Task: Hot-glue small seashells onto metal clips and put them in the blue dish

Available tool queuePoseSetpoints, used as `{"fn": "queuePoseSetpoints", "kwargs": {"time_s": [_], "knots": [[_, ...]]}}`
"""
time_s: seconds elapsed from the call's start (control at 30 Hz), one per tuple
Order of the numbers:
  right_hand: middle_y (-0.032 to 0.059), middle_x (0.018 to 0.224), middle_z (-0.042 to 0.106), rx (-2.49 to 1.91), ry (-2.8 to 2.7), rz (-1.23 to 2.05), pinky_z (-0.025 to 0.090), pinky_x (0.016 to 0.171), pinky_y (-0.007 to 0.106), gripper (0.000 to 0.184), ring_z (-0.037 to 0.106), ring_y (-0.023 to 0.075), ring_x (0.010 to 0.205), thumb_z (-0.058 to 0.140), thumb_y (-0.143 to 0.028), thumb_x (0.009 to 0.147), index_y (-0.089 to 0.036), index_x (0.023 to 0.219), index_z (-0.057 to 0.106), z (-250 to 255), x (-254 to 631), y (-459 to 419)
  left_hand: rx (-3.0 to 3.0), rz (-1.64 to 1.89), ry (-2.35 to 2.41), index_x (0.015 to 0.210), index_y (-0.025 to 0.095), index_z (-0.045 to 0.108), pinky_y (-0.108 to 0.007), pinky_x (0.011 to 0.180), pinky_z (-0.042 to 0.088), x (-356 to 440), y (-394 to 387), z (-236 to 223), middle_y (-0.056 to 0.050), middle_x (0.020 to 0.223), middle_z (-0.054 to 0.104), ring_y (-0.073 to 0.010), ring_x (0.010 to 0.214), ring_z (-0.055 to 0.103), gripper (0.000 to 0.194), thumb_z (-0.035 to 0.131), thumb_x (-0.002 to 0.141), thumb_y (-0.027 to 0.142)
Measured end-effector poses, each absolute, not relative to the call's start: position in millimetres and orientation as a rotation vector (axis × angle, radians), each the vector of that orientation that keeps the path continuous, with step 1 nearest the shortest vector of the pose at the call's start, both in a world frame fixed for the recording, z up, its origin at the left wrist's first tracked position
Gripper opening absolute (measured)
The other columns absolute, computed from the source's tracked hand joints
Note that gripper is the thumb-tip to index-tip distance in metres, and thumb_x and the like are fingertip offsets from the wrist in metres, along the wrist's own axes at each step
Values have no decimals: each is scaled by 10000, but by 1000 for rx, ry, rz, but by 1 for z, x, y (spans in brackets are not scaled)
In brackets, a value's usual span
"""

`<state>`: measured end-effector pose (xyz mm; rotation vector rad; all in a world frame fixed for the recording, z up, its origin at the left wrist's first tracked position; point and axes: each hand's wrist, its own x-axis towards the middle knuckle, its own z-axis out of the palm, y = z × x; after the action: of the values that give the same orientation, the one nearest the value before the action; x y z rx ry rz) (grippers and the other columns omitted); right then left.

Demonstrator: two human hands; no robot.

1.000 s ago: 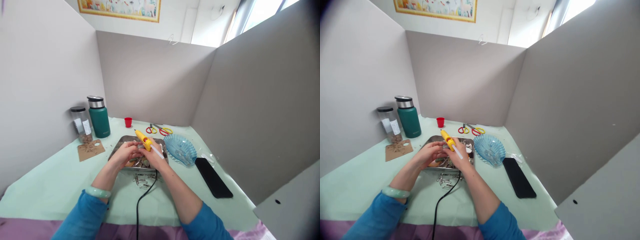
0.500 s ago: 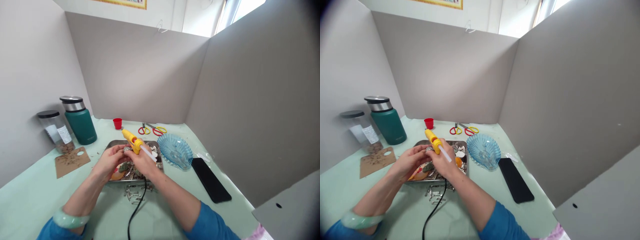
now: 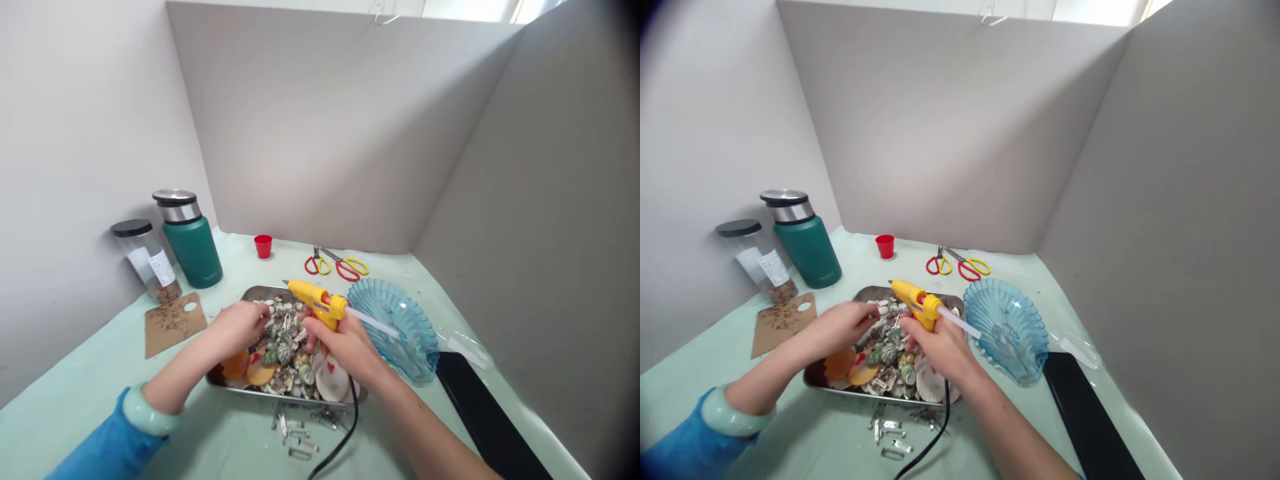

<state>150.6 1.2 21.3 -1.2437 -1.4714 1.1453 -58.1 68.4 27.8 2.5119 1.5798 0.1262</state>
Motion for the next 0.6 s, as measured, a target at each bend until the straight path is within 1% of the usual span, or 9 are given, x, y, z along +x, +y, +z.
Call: {"fn": "queuePoseSetpoints", "kwargs": {"time_s": [0.07, 0.1, 0.17, 0.23, 0.33, 0.47, 0.6], "knots": [[-22, 631, 612, -1236, -1480, 1135, 441, 512, 216, 198, 582, 122, 562, 556, -360, 848, -217, 958, 637, 19, 153, 0, 2583, -17, 1582, 835, 209, 676, -319, 624, 433, -55, 76, 20, -110, 826, 701, -265, 749, 647, 234, 449, 777, 217], [-16, 691, 625, -1225, -1476, 1132, 455, 530, 215, 188, 588, 115, 575, 565, -347, 843, -215, 957, 635, 18, 153, -1, 2597, -58, 1572, 826, 209, 679, -312, 618, 429, -55, 79, 16, -111, 819, 700, -264, 754, 647, 217, 473, 759, 203], [1, 821, 637, -1210, -1438, 1144, 474, 543, 214, 183, 594, 103, 588, 587, -326, 825, -203, 954, 625, 18, 153, -2, 2600, -88, 1540, 809, 209, 679, -298, 616, 421, -54, 85, 11, -101, 796, 696, -255, 759, 644, 195, 501, 736, 180], [12, 889, 634, -1212, -1382, 1170, 486, 533, 215, 197, 593, 97, 579, 598, -325, 811, -191, 956, 611, 19, 154, -3, 2590, -80, 1491, 812, 214, 675, -284, 616, 414, -55, 88, 9, -83, 776, 690, -235, 746, 637, 190, 512, 727, 165], [9, 886, 635, -1228, -1350, 1187, 491, 523, 218, 193, 602, 104, 584, 598, -328, 808, -196, 948, 607, 18, 155, -1, 2604, -30, 1415, 827, 213, 664, -280, 615, 404, -55, 86, 11, -78, 784, 680, -224, 728, 624, 201, 508, 722, 140], [11, 854, 642, -1254, -1365, 1138, 472, 475, 234, 195, 620, 137, 590, 593, -353, 806, -213, 938, 621, 10, 155, 3, 2627, 7, 1384, 812, 194, 642, -304, 621, 388, -54, 76, 12, -113, 805, 668, -253, 736, 615, 178, 497, 725, 138], [17, 822, 653, -1206, -1404, 1021, 506, 545, 275, 174, 615, 150, 572, 602, -336, 797, -211, 913, 636, 6, 155, 5, 2561, 5, 1378, 829, 187, 620, -292, 586, 367, -53, 72, 7, -107, 755, 659, -249, 700, 610, 221, 474, 695, 90]]}}
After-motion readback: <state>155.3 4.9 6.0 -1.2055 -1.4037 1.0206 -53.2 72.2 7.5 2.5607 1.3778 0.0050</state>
